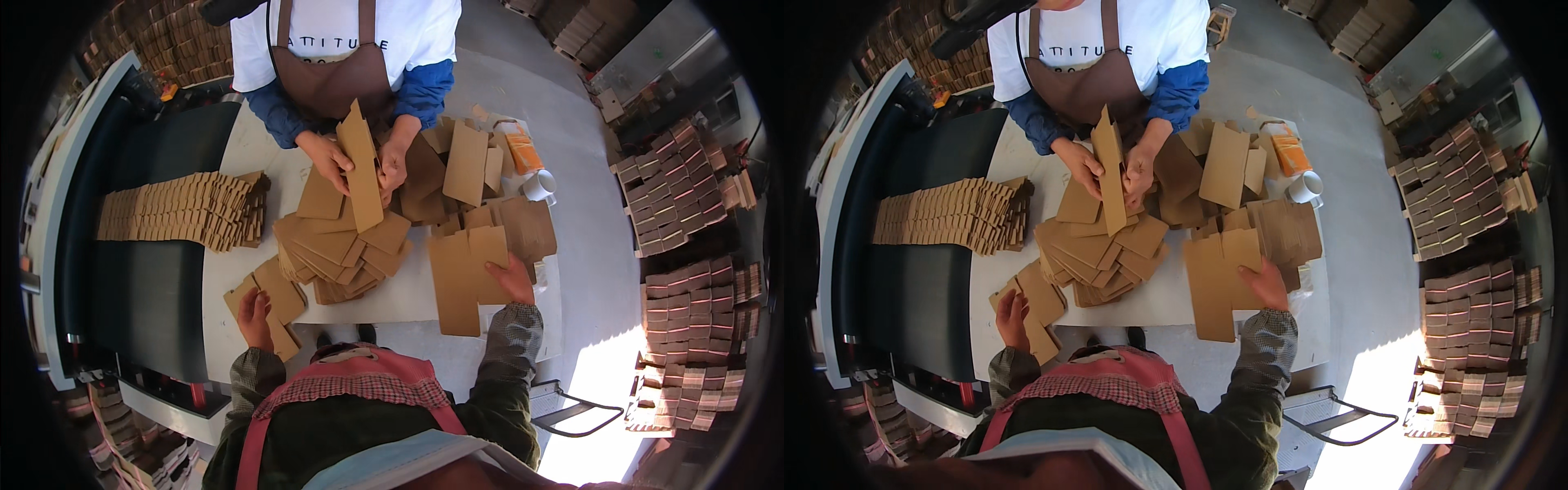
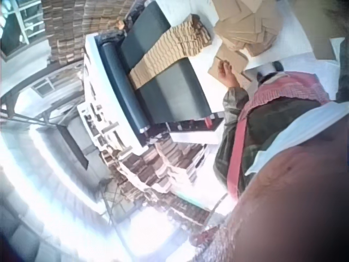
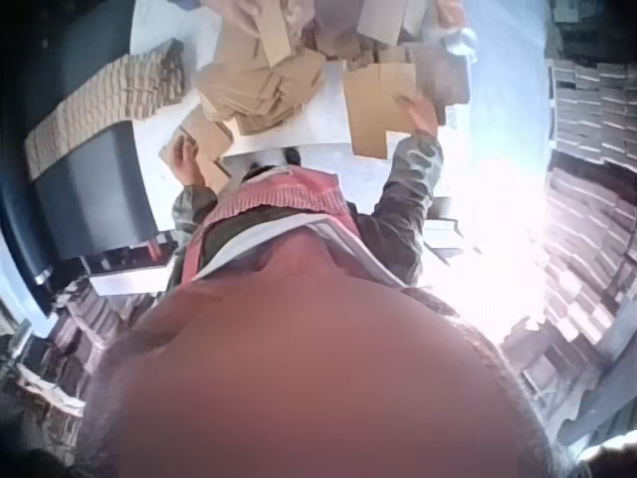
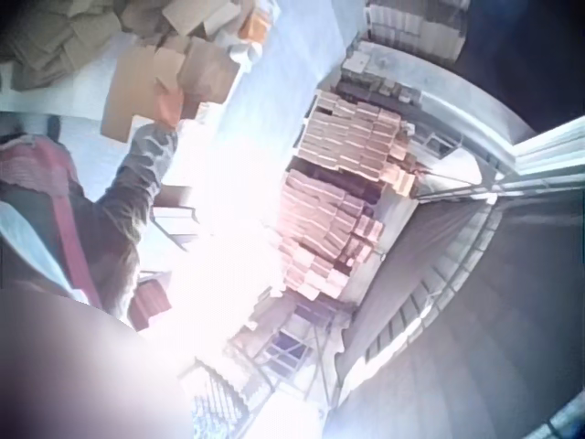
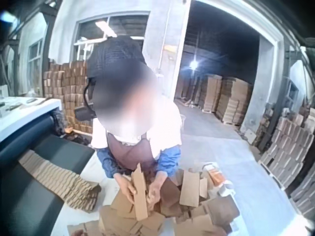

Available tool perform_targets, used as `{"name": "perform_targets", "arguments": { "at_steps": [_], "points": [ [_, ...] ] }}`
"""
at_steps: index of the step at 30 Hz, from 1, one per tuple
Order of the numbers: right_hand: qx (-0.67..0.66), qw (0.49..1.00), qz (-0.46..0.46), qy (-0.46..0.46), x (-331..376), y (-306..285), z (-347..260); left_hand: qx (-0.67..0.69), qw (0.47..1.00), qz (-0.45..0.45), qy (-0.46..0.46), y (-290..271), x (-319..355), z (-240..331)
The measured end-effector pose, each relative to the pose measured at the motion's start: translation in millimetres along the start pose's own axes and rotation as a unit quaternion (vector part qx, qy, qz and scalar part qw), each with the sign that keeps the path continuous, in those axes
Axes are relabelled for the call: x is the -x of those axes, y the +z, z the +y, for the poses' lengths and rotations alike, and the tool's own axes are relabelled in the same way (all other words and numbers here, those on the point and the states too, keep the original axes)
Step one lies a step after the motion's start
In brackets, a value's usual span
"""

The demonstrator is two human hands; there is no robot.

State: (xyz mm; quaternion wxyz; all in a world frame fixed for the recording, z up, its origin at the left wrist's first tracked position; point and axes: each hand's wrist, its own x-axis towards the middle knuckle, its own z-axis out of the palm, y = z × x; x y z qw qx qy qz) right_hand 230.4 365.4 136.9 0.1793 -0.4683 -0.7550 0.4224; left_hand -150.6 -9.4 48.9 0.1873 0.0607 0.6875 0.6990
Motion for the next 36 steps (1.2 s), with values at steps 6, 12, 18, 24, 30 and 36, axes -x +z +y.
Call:
{"name": "perform_targets", "arguments": {
  "at_steps": [6, 12, 18, 24, 30, 36],
  "points": [
    [0.374, 0.918, 0.046, 0.126, -41.0, 34.6, 7.2, -0.396, 0.891, 0.219, 0.028, -105.7, -19.3, -107.3],
    [0.489, 0.849, 0.193, 0.045, -32.9, 34.0, -0.2, -0.492, 0.814, 0.205, -0.232, -111.0, -18.6, -95.7],
    [0.253, 0.943, 0.135, -0.170, 18.6, 85.9, -70.7, -0.460, 0.847, 0.204, -0.170, -124.1, -24.2, -128.0],
    [-0.298, 0.938, -0.174, 0.016, 56.1, 187.9, -91.4, -0.171, 0.960, 0.211, -0.066, -76.0, -26.1, -59.4],
    [-0.392, 0.896, -0.100, 0.183, 49.0, 215.4, -112.3, 0.160, 0.958, -0.160, -0.177, -37.7, -2.8, 24.2],
    [-0.612, 0.765, -0.059, 0.192, 53.3, 237.8, -96.3, 0.299, 0.865, -0.341, -0.214, -24.2, -6.8, 22.3]
  ]
}}
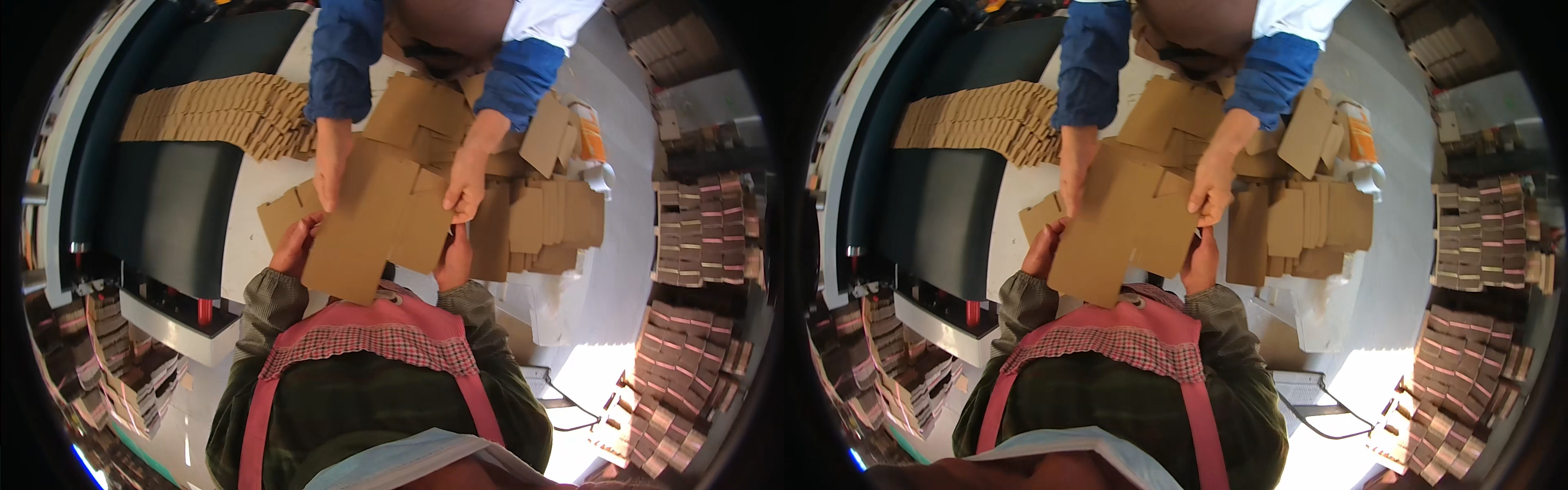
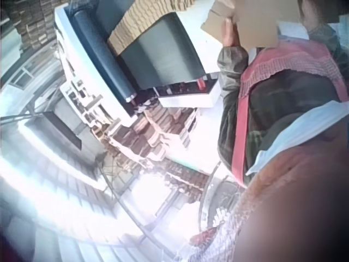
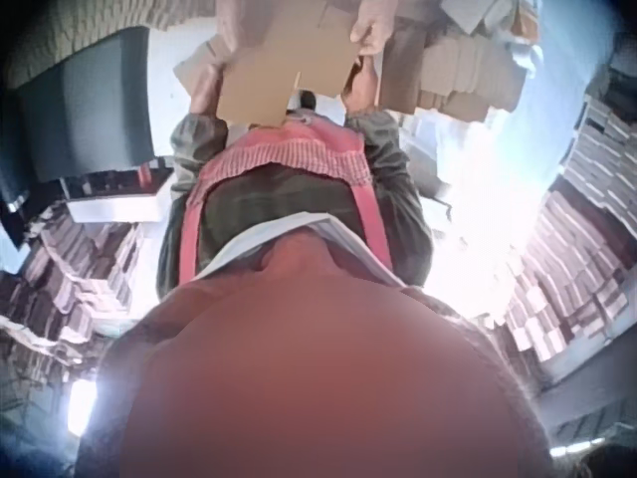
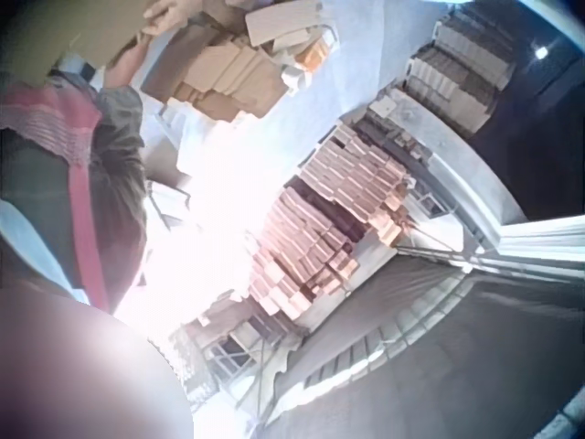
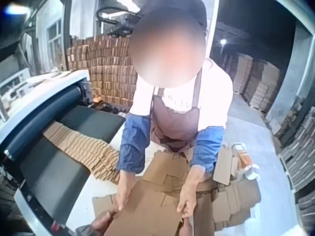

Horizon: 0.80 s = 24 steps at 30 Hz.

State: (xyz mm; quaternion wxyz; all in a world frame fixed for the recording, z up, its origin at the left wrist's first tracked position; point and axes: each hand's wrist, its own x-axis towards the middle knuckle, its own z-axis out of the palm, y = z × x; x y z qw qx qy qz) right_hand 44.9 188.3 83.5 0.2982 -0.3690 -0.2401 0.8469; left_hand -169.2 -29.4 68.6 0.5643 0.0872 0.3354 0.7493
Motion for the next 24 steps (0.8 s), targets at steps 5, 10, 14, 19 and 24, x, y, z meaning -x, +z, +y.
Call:
{"name": "perform_targets", "arguments": {
  "at_steps": [5, 10, 14, 19, 24],
  "points": [
    [-0.053, 0.995, -0.080, 0.017, 46.6, 9.1, -23.1, -0.105, 0.987, 0.040, -0.113, 68.9, 4.1, 9.1],
    [0.224, 0.968, -0.052, -0.105, 65.4, -0.6, -37.8, -0.297, 0.947, 0.001, -0.125, 83.9, -13.2, -2.0],
    [0.263, 0.953, 0.020, -0.151, 75.6, -35.0, -84.3, -0.358, 0.925, 0.061, -0.110, 76.6, -21.9, -12.2],
    [0.409, 0.866, 0.118, -0.263, 74.2, -95.0, -150.9, -0.328, 0.930, 0.155, -0.064, 34.2, -2.4, -7.8],
    [0.630, 0.692, 0.227, -0.268, 30.1, -129.2, -171.7, -0.358, 0.865, 0.336, 0.103, -38.7, 29.4, -10.1]
  ]
}}
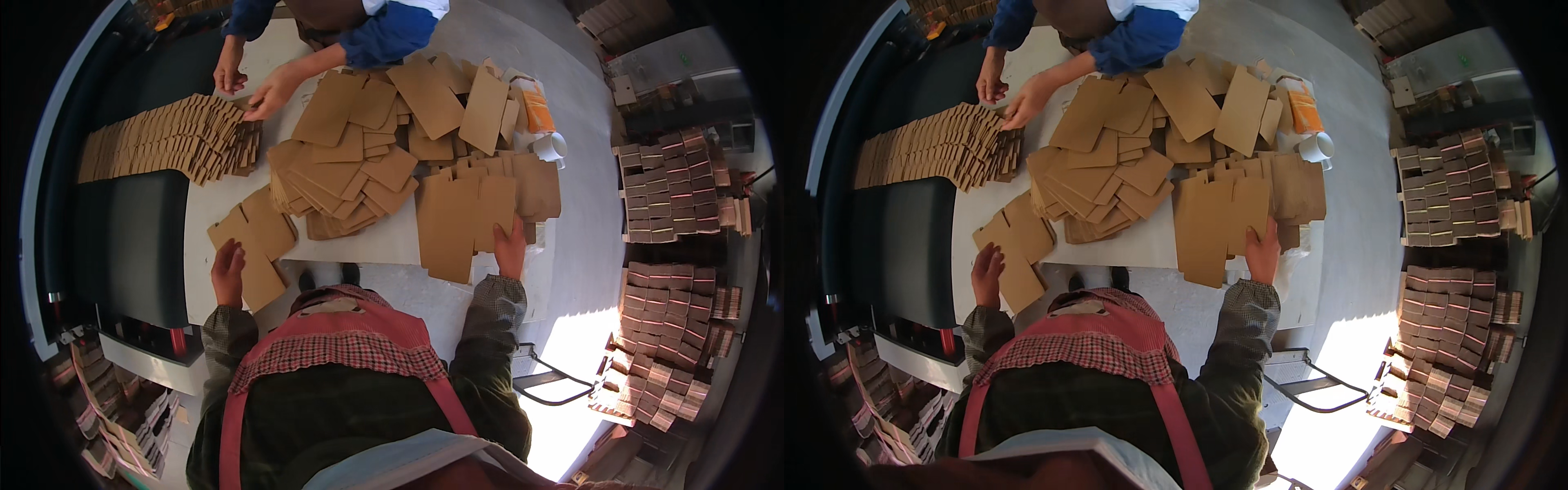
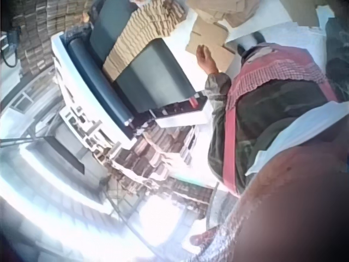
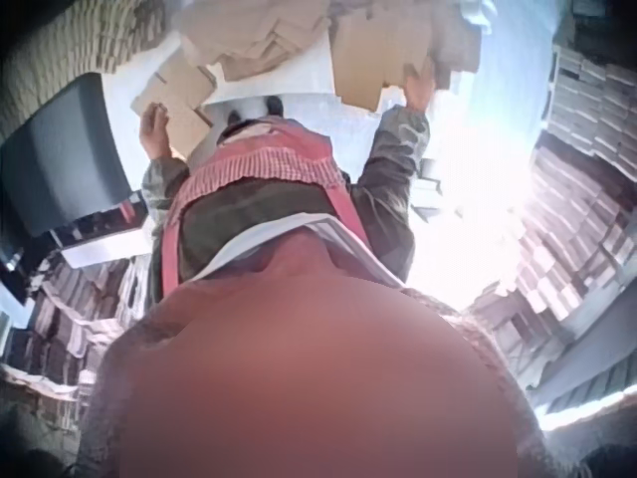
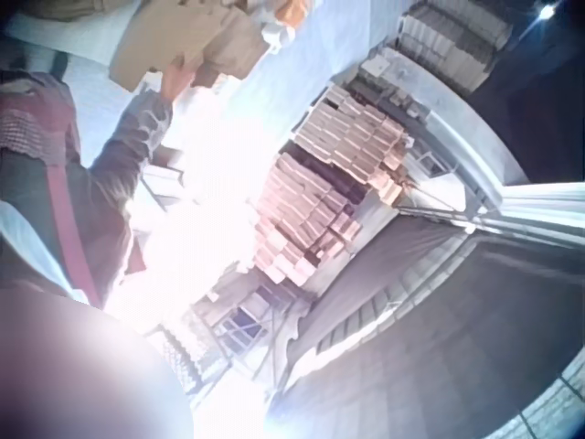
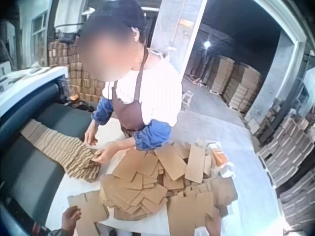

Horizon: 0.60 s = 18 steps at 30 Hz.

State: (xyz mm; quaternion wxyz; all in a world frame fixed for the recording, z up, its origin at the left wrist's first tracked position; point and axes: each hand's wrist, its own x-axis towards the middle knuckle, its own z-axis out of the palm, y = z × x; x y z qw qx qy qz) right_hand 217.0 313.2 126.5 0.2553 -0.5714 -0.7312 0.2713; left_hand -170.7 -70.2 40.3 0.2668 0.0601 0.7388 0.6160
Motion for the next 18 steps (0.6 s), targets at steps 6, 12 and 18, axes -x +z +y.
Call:
{"name": "perform_targets", "arguments": {
  "at_steps": [6, 12, 18],
  "points": [
    [0.142, 0.988, -0.050, 0.018, -22.5, 56.8, 13.2, -0.138, 0.940, 0.311, 0.019, -103.3, -10.9, -123.8],
    [0.293, 0.929, 0.126, -0.189, 8.4, 64.6, -39.5, -0.149, 0.949, 0.268, -0.079, -105.2, -2.9, -134.1],
    [-0.292, 0.865, -0.401, -0.078, 110.8, 209.0, -126.1, -0.135, 0.966, 0.212, -0.054, -68.3, -19.9, -108.9]
  ]
}}
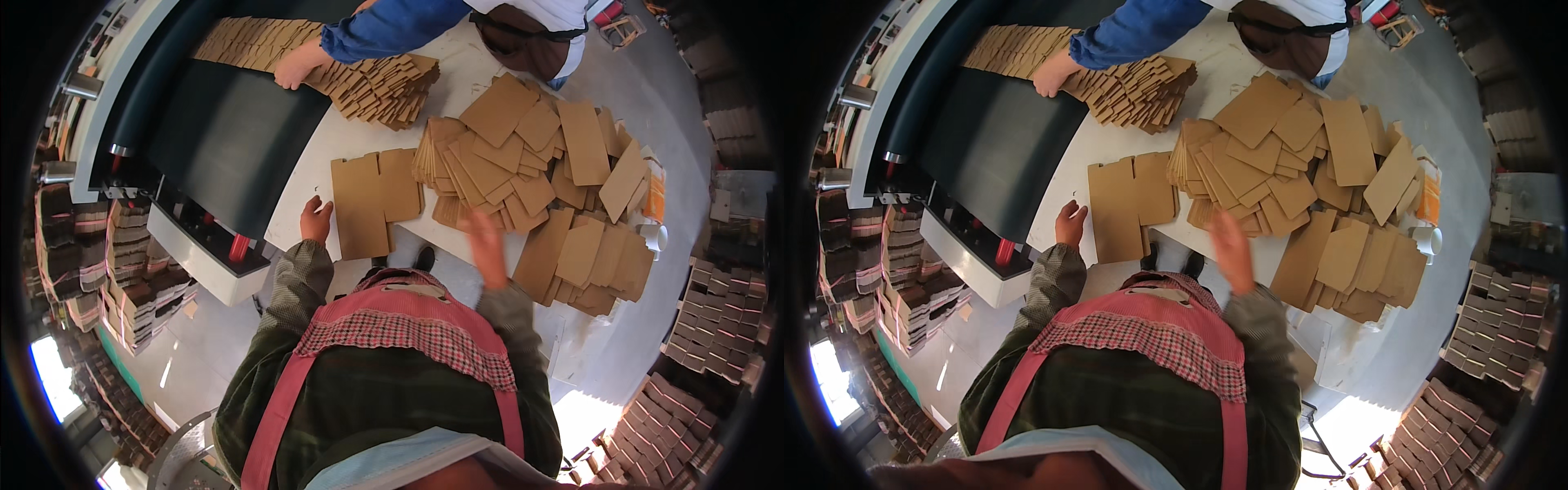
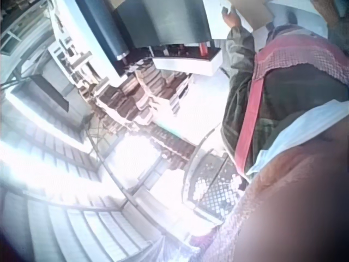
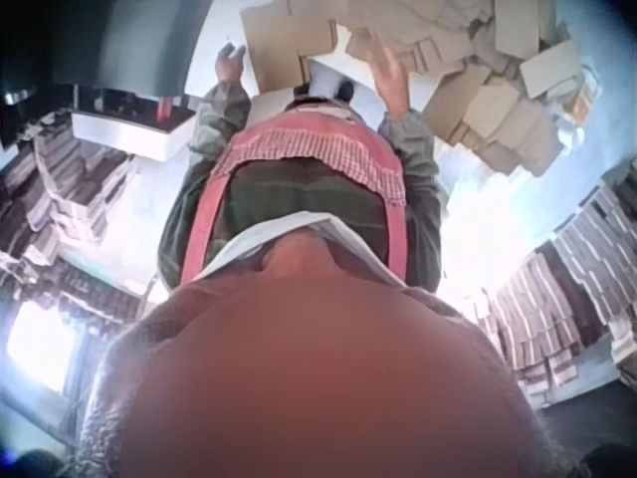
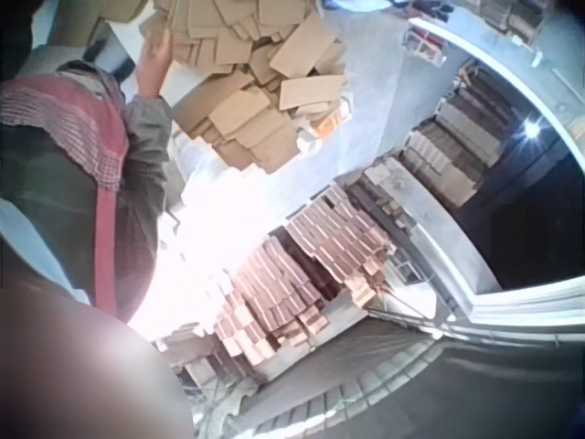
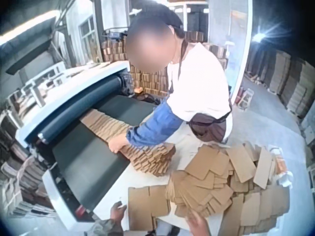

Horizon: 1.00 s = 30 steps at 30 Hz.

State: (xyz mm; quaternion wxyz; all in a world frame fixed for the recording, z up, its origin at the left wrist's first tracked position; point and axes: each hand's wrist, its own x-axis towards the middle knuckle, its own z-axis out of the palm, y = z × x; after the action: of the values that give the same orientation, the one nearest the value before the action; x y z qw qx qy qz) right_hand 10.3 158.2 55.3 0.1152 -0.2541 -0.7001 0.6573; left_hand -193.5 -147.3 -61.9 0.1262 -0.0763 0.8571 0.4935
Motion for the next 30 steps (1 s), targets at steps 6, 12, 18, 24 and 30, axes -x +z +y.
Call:
{"name": "perform_targets", "arguments": {
  "at_steps": [6, 12, 18, 24, 30],
  "points": [
    [0.278, 0.959, -0.021, -0.056, -61.8, 111.5, 80.9, -0.080, 0.995, -0.067, -0.005, 23.0, -15.6, -2.5],
    [0.213, 0.962, 0.036, 0.167, -75.6, 131.4, 94.7, -0.063, 0.998, -0.022, -0.002, 23.0, -4.1, 10.7],
    [-0.039, 0.968, -0.062, 0.242, -59.4, 138.3, 24.3, 0.171, 0.983, -0.073, -0.001, -58.4, 42.9, 80.5],
    [-0.183, 0.981, 0.042, 0.041, -66.4, 131.8, -64.4, 0.101, 0.945, -0.180, 0.256, -80.8, 85.7, 154.7],
    [-0.330, 0.927, -0.102, 0.149, -54.3, 74.3, -106.1, 0.159, 0.934, -0.249, 0.202, -28.8, 80.6, 197.8]
  ]
}}
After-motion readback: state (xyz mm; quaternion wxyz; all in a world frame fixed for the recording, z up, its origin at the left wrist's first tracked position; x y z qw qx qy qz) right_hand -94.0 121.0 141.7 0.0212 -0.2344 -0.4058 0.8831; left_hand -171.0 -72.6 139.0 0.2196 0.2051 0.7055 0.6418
